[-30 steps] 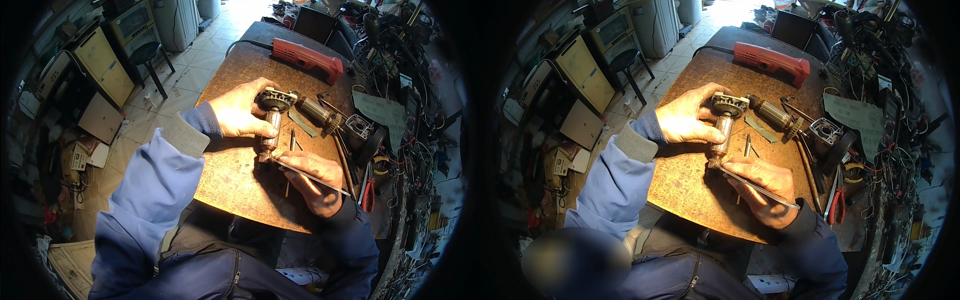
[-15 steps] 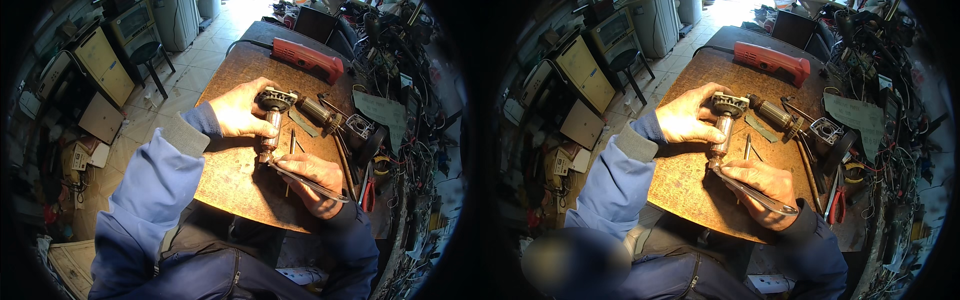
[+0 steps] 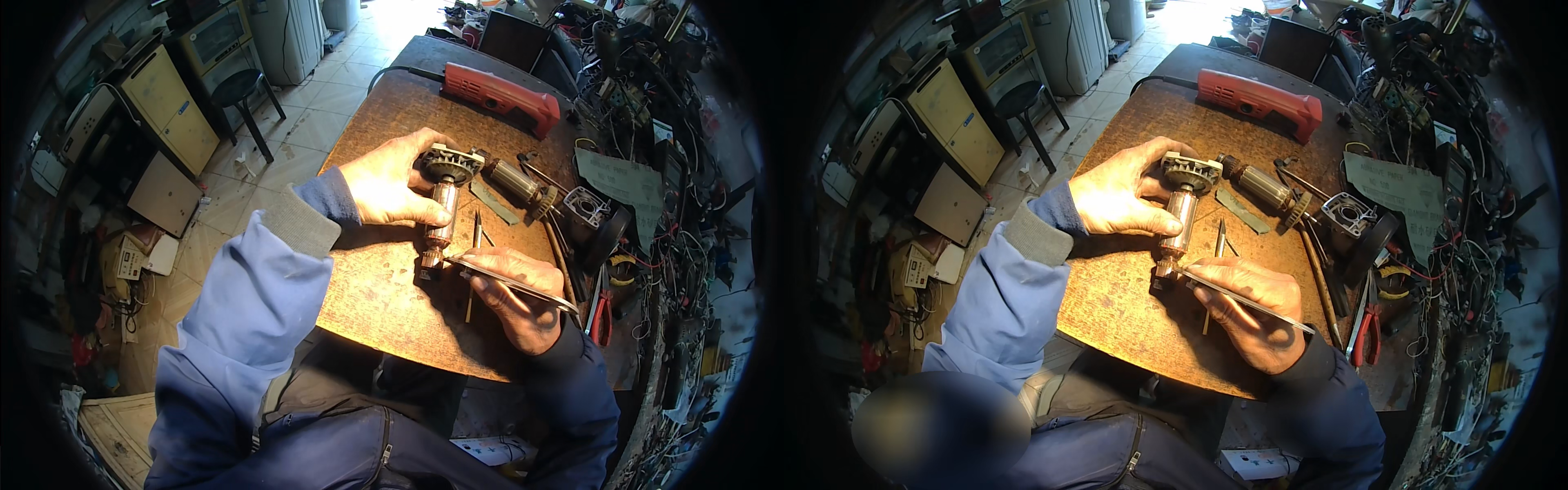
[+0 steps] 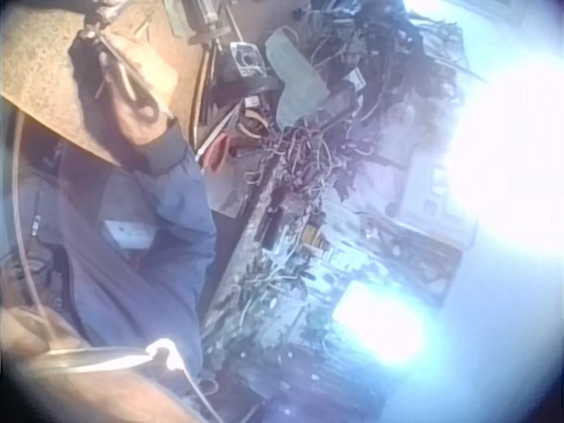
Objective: The person uses a pencil to mark a cylindrical motor component, then retrieves pliers from a drawer and uses them to adjust a small part on the motor. The work occurs at a cluttered workbench with various tools and electronic parts visible.
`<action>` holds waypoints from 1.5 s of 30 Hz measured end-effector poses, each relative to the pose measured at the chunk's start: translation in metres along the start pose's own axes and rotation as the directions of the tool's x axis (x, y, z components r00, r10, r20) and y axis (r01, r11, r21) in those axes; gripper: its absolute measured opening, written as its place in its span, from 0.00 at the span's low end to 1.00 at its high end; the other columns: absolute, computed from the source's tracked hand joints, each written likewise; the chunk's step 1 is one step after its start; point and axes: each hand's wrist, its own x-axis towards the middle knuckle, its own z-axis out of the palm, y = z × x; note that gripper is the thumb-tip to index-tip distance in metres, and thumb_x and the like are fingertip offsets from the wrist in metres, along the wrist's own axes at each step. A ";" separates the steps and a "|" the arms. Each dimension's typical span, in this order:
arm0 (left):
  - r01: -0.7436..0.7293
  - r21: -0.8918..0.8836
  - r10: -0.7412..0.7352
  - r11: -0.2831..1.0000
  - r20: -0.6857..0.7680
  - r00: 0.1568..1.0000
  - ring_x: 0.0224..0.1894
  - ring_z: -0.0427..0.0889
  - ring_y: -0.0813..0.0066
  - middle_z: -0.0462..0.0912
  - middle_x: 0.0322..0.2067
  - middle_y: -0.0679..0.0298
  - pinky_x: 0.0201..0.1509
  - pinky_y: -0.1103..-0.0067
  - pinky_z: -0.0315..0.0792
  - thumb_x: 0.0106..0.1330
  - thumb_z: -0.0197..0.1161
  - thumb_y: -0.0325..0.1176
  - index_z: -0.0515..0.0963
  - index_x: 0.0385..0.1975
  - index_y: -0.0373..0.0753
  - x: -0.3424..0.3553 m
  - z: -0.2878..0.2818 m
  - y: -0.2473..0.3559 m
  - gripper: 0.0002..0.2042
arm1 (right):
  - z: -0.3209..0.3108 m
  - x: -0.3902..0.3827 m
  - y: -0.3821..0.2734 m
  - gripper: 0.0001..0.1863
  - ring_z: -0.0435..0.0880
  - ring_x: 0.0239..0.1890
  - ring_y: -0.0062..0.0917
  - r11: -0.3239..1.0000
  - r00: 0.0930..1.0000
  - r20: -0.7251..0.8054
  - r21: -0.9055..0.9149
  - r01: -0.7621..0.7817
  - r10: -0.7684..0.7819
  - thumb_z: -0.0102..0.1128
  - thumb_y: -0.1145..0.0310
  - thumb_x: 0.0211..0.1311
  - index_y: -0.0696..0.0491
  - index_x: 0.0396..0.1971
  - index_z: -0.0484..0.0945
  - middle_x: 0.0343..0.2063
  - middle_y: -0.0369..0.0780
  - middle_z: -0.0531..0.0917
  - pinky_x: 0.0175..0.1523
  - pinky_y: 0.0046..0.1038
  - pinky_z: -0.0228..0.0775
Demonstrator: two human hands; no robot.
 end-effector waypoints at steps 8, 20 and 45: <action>0.008 0.011 -0.008 1.000 0.009 1.000 0.62 0.75 0.58 0.71 0.59 0.52 0.67 0.65 0.72 0.53 0.77 0.24 0.57 0.69 0.33 -0.001 -0.001 0.002 0.44 | -0.001 0.002 0.000 0.12 0.89 0.43 0.33 0.997 1.000 0.026 -0.073 0.017 -0.015 0.67 0.78 0.64 0.61 0.47 0.84 0.42 0.49 0.87 0.49 0.28 0.79; 0.003 -0.002 -0.003 1.000 0.017 1.000 0.64 0.74 0.58 0.70 0.60 0.52 0.68 0.65 0.71 0.53 0.77 0.25 0.57 0.69 0.33 -0.001 -0.002 0.001 0.44 | 0.001 0.003 -0.001 0.12 0.89 0.43 0.34 0.998 1.000 0.015 -0.062 0.022 -0.021 0.66 0.78 0.64 0.61 0.47 0.85 0.42 0.50 0.87 0.49 0.28 0.80; -0.001 0.010 0.001 1.000 0.010 1.000 0.61 0.75 0.59 0.71 0.59 0.54 0.67 0.66 0.72 0.53 0.77 0.23 0.58 0.69 0.33 0.000 0.000 0.002 0.43 | 0.001 0.002 0.001 0.12 0.88 0.33 0.27 0.985 0.988 0.074 -0.101 0.139 -0.132 0.67 0.81 0.62 0.59 0.46 0.86 0.37 0.47 0.88 0.36 0.23 0.80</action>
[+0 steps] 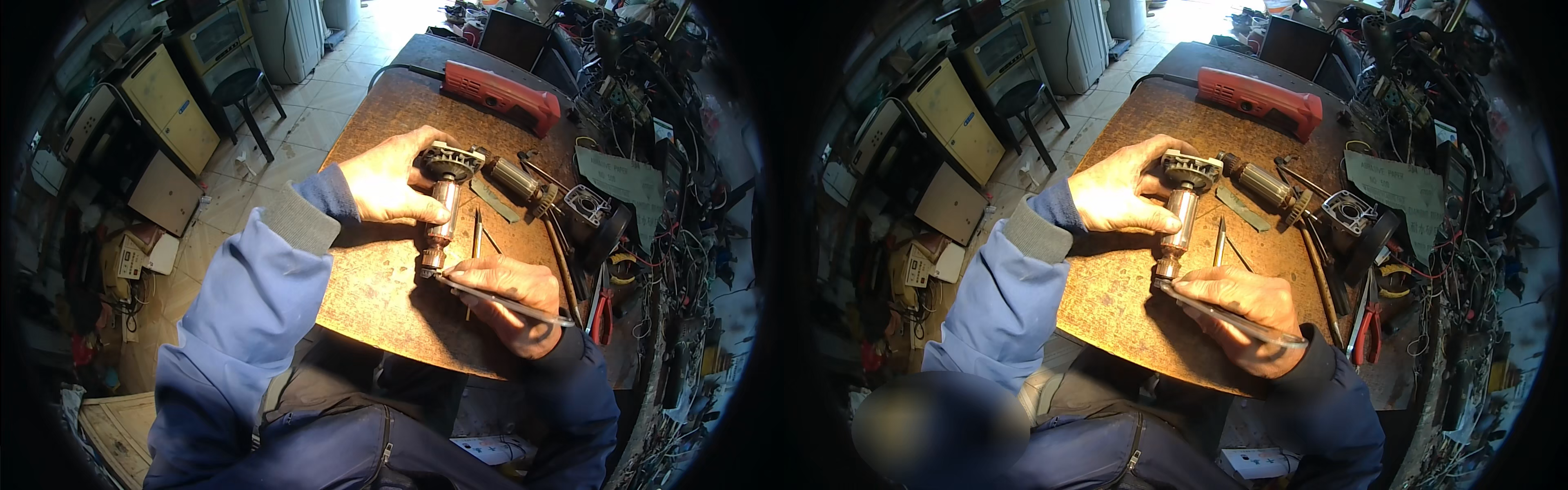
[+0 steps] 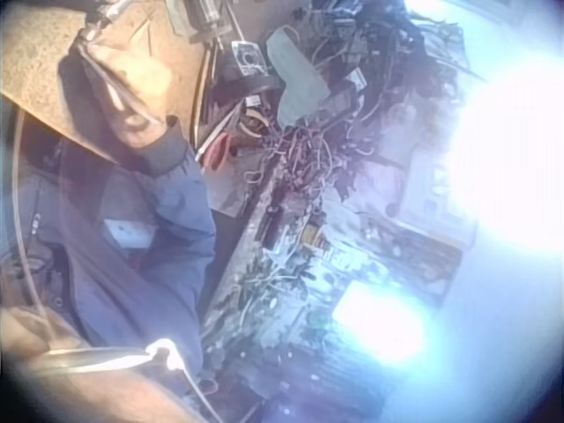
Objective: The person uses a pencil to mark a cylindrical motor component, then retrieves pliers from a drawer and uses them to adjust a small part on the motor. The work occurs at a cluttered workbench with various tools and electronic parts visible.
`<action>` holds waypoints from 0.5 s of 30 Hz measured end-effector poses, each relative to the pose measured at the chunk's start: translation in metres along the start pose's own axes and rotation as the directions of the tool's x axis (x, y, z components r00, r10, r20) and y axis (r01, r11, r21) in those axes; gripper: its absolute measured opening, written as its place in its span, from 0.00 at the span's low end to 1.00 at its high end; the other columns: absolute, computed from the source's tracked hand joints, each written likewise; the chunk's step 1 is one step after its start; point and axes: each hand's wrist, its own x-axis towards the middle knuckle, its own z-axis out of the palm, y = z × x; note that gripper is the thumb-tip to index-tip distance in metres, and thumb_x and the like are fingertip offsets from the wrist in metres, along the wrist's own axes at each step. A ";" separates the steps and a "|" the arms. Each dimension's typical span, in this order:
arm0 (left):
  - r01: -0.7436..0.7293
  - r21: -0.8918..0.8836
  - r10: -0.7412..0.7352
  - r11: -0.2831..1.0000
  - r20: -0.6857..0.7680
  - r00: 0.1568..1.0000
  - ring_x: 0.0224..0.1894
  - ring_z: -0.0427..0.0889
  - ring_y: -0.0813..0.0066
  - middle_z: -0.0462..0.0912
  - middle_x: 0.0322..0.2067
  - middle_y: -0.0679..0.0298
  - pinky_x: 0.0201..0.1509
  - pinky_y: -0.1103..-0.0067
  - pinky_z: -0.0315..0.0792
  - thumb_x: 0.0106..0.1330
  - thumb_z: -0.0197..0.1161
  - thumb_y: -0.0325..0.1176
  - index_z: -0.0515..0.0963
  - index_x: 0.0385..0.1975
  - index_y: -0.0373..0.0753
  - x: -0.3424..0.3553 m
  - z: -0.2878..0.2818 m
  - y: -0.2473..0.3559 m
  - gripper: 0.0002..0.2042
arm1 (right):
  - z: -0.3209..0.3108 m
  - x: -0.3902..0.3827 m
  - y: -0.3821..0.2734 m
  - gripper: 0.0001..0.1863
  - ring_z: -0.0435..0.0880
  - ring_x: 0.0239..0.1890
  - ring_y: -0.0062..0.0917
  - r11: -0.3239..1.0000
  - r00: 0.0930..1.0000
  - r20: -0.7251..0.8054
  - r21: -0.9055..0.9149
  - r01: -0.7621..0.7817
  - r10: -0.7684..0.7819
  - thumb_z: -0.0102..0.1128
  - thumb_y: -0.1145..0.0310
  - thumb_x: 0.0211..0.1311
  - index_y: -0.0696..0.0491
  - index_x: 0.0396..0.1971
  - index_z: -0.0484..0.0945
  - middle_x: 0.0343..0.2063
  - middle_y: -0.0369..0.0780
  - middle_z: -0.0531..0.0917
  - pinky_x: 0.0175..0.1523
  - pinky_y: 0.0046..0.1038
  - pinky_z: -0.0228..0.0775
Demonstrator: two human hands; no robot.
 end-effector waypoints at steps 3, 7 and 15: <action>-0.001 0.000 0.001 1.000 0.003 1.000 0.62 0.75 0.59 0.71 0.59 0.53 0.67 0.65 0.72 0.53 0.76 0.23 0.58 0.69 0.33 0.000 -0.002 -0.001 0.43 | -0.003 0.000 -0.005 0.11 0.88 0.35 0.28 0.998 0.998 0.010 0.028 -0.059 0.059 0.67 0.80 0.62 0.61 0.44 0.86 0.37 0.47 0.87 0.40 0.24 0.80; -0.003 -0.009 0.003 1.000 0.011 1.000 0.62 0.75 0.58 0.71 0.60 0.53 0.67 0.65 0.72 0.53 0.76 0.24 0.58 0.69 0.34 -0.001 -0.002 -0.002 0.43 | -0.002 -0.001 -0.002 0.12 0.87 0.43 0.32 0.973 0.983 -0.075 0.169 -0.156 0.170 0.68 0.80 0.62 0.62 0.46 0.85 0.40 0.49 0.87 0.50 0.27 0.78; -0.028 0.016 0.027 0.999 0.012 1.000 0.64 0.74 0.59 0.71 0.60 0.52 0.69 0.66 0.71 0.54 0.76 0.24 0.57 0.70 0.34 0.000 -0.001 -0.002 0.43 | -0.001 -0.004 0.005 0.12 0.88 0.44 0.34 0.982 0.987 -0.059 0.128 -0.139 0.148 0.67 0.79 0.64 0.62 0.47 0.84 0.42 0.50 0.87 0.50 0.28 0.78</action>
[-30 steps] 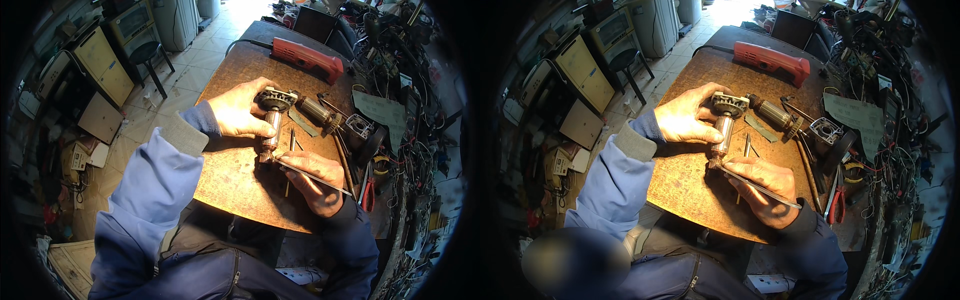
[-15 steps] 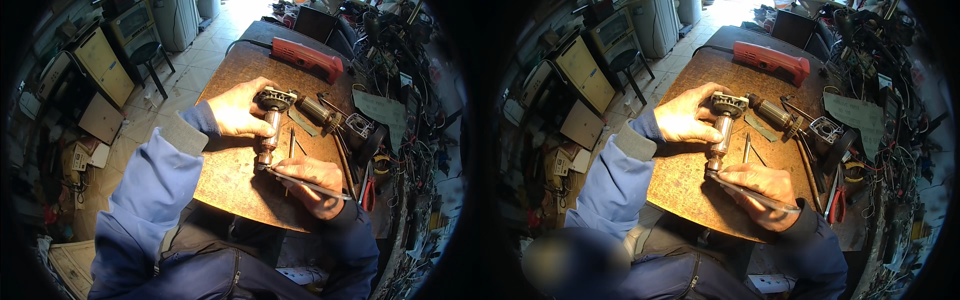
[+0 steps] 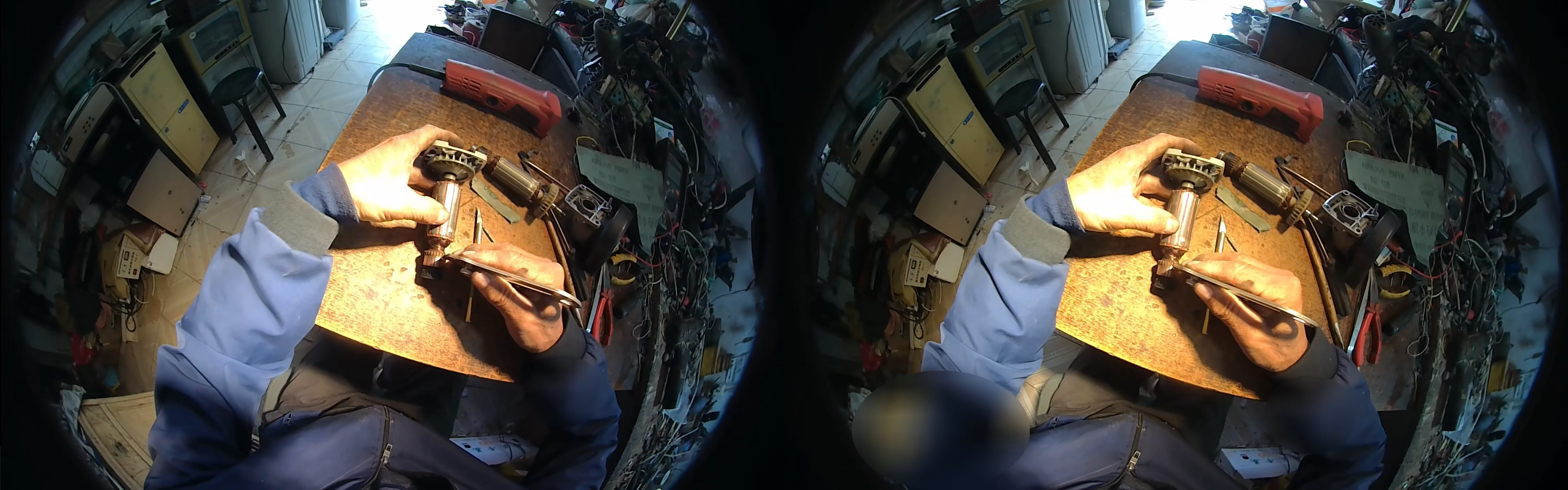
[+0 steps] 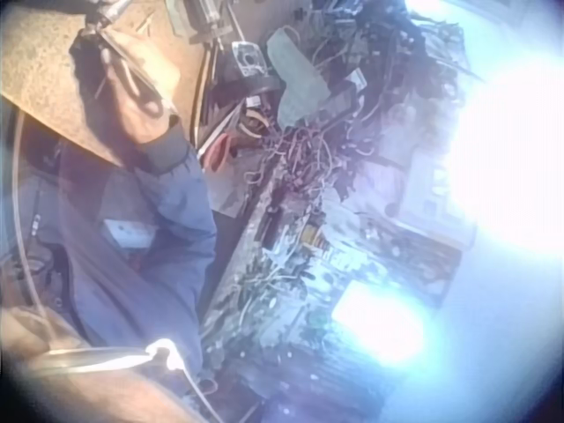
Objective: The person uses a pencil to mark a cylindrical motor component, then retrieves pliers from a drawer and uses them to adjust a small part on the motor. The work occurs at a cluttered workbench with various tools and electronic parts visible.
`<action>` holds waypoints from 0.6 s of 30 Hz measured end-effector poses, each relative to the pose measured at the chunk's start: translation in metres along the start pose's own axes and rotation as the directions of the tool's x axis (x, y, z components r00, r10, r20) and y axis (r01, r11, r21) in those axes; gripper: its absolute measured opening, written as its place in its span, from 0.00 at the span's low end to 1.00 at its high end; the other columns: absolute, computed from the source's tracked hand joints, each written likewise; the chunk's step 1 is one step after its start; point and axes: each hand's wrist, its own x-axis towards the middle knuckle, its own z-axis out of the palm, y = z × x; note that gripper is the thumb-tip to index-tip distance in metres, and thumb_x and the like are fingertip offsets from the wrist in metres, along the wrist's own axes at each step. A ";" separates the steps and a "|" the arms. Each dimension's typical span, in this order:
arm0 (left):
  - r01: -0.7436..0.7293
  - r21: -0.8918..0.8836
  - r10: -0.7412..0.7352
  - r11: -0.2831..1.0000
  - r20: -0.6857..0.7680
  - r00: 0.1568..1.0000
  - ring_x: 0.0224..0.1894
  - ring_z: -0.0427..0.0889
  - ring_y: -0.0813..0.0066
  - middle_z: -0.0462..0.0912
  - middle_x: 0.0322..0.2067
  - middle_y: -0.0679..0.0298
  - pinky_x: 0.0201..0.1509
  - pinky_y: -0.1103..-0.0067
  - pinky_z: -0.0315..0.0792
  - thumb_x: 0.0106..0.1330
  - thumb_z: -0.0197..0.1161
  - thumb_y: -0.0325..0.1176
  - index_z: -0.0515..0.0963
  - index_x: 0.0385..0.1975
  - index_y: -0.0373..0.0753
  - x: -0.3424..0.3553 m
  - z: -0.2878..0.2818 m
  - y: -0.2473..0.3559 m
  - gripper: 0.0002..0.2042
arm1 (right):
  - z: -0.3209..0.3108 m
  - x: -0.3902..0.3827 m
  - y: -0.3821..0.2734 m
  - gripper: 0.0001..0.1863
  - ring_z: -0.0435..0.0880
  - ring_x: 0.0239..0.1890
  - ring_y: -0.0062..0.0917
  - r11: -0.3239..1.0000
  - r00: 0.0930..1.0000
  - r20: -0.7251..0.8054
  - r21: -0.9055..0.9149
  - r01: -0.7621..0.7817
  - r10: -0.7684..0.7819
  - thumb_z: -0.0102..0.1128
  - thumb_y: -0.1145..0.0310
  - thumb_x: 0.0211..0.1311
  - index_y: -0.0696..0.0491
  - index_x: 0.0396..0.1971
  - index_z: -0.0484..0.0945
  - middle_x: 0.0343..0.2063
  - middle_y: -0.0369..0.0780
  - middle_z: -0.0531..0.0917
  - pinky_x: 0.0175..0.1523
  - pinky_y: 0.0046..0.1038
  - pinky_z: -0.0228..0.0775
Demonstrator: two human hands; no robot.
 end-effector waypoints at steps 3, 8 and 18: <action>0.006 0.047 -0.004 0.999 -0.033 0.999 0.63 0.74 0.61 0.71 0.60 0.53 0.69 0.67 0.71 0.54 0.77 0.25 0.58 0.69 0.34 0.000 0.001 0.002 0.43 | 0.000 0.004 -0.004 0.12 0.88 0.45 0.34 1.000 1.000 0.026 -0.028 0.010 -0.010 0.67 0.78 0.64 0.62 0.47 0.84 0.42 0.50 0.87 0.50 0.28 0.78; -0.021 0.064 0.025 0.998 -0.057 0.998 0.62 0.75 0.64 0.72 0.58 0.56 0.68 0.67 0.71 0.54 0.78 0.25 0.60 0.68 0.34 0.003 0.002 -0.004 0.42 | 0.001 0.005 -0.004 0.12 0.88 0.45 0.34 0.999 1.000 0.022 -0.029 0.020 -0.019 0.66 0.78 0.65 0.62 0.48 0.84 0.42 0.50 0.87 0.50 0.28 0.78; 0.014 0.019 -0.013 1.000 -0.046 0.999 0.61 0.75 0.64 0.73 0.57 0.57 0.67 0.67 0.71 0.53 0.78 0.24 0.60 0.68 0.34 0.001 0.002 -0.004 0.42 | 0.001 0.006 -0.006 0.12 0.88 0.44 0.34 0.996 0.998 0.036 -0.080 0.046 -0.043 0.66 0.77 0.65 0.62 0.47 0.84 0.42 0.49 0.87 0.49 0.28 0.79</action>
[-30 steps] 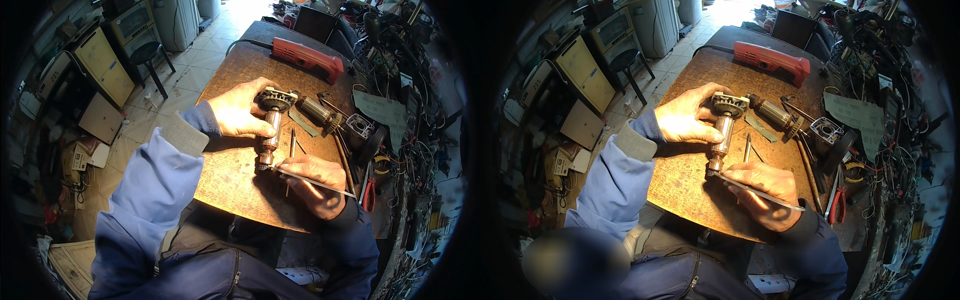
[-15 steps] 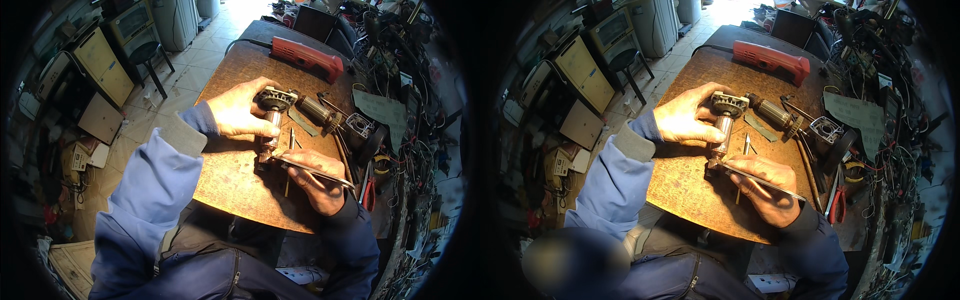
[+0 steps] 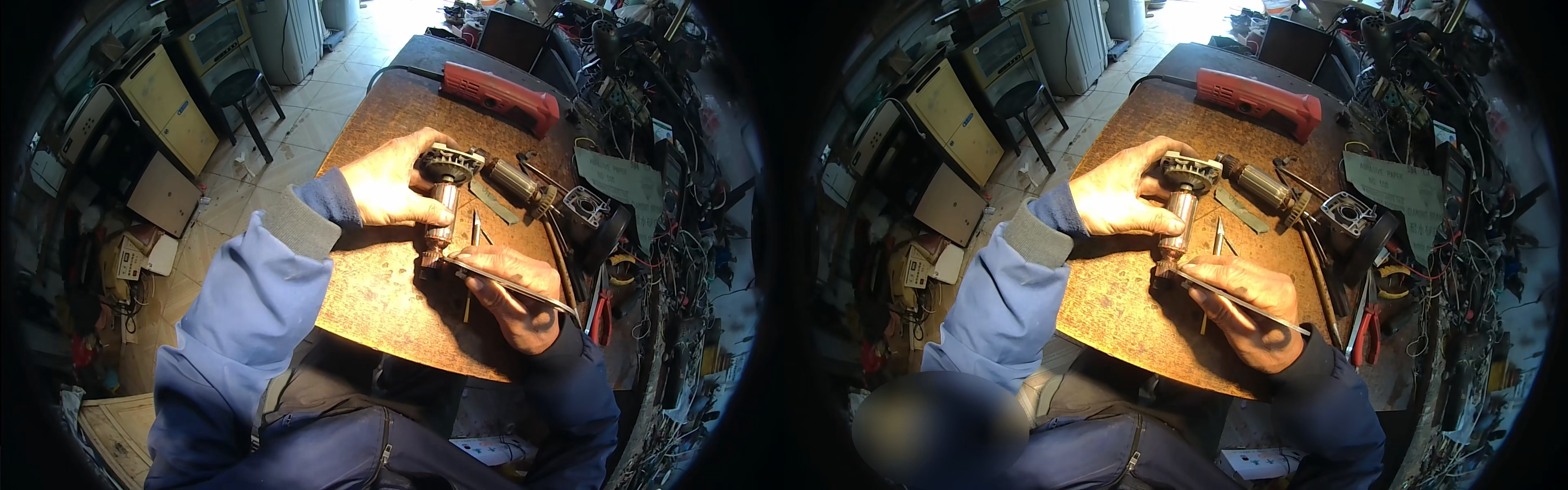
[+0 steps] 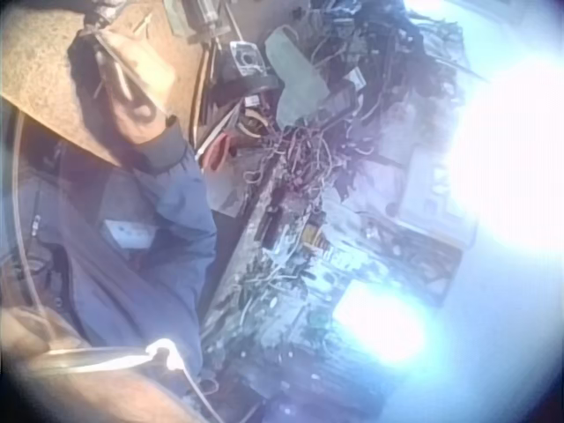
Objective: The person uses a pencil to mark a cylindrical motor component, then retrieves pliers from a drawer and uses them to adjust a small part on the motor. The work occurs at a cluttered workbench with various tools and electronic parts visible.
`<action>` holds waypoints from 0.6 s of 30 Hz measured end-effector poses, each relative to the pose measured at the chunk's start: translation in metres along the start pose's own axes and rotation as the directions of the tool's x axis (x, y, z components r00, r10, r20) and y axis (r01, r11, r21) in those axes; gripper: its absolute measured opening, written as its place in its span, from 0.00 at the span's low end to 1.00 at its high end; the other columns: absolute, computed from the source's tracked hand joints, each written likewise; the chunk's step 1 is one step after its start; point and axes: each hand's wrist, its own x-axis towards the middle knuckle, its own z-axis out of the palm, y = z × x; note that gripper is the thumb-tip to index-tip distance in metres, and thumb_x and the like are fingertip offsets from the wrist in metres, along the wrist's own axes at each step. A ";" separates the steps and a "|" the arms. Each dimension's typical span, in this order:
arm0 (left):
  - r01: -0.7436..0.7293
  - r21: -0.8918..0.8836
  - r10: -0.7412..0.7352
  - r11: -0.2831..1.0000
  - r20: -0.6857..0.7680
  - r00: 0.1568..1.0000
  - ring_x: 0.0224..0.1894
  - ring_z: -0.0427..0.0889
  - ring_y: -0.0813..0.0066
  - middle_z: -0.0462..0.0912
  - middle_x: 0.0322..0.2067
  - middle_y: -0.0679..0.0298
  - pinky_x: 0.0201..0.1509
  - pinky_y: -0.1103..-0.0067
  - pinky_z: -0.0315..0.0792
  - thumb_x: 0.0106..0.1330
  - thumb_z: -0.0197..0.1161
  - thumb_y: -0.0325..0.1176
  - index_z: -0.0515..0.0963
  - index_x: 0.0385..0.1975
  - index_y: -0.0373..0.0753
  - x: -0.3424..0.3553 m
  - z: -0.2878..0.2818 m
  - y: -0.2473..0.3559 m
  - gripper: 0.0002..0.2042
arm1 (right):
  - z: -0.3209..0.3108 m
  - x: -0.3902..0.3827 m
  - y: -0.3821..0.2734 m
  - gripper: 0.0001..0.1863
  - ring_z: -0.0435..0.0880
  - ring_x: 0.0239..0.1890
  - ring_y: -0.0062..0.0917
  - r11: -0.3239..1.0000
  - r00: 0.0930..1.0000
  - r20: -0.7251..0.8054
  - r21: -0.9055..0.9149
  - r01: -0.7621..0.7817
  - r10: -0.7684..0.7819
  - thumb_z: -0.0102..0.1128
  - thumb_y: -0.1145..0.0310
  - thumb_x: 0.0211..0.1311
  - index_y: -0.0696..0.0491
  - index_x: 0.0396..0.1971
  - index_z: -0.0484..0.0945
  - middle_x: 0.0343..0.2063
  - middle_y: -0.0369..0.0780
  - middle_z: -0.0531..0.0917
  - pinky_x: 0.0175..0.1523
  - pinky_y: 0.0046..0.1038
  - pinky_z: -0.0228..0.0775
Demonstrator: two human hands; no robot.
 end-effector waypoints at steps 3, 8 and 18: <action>0.005 -0.008 -0.005 1.000 0.003 1.000 0.61 0.75 0.63 0.73 0.57 0.56 0.67 0.67 0.72 0.53 0.78 0.25 0.60 0.68 0.34 0.000 0.001 0.003 0.42 | 0.000 0.000 0.001 0.12 0.89 0.45 0.35 0.999 0.999 -0.006 -0.038 0.032 -0.033 0.66 0.77 0.65 0.62 0.47 0.84 0.42 0.50 0.87 0.50 0.28 0.79; 0.003 0.008 -0.003 1.000 -0.009 1.000 0.62 0.74 0.62 0.72 0.58 0.55 0.67 0.67 0.71 0.53 0.78 0.25 0.59 0.68 0.33 0.000 0.001 0.003 0.43 | -0.001 -0.001 0.000 0.12 0.89 0.45 0.36 0.999 1.000 -0.010 -0.045 0.009 -0.009 0.66 0.76 0.65 0.62 0.47 0.85 0.43 0.50 0.87 0.51 0.29 0.79; -0.008 0.055 0.007 0.998 0.003 1.000 0.62 0.74 0.62 0.71 0.59 0.54 0.69 0.67 0.70 0.53 0.78 0.24 0.59 0.68 0.33 0.002 -0.001 0.001 0.43 | -0.002 0.000 -0.003 0.12 0.88 0.47 0.36 0.998 1.000 0.019 -0.055 0.000 0.001 0.66 0.78 0.65 0.62 0.48 0.84 0.44 0.50 0.87 0.52 0.30 0.79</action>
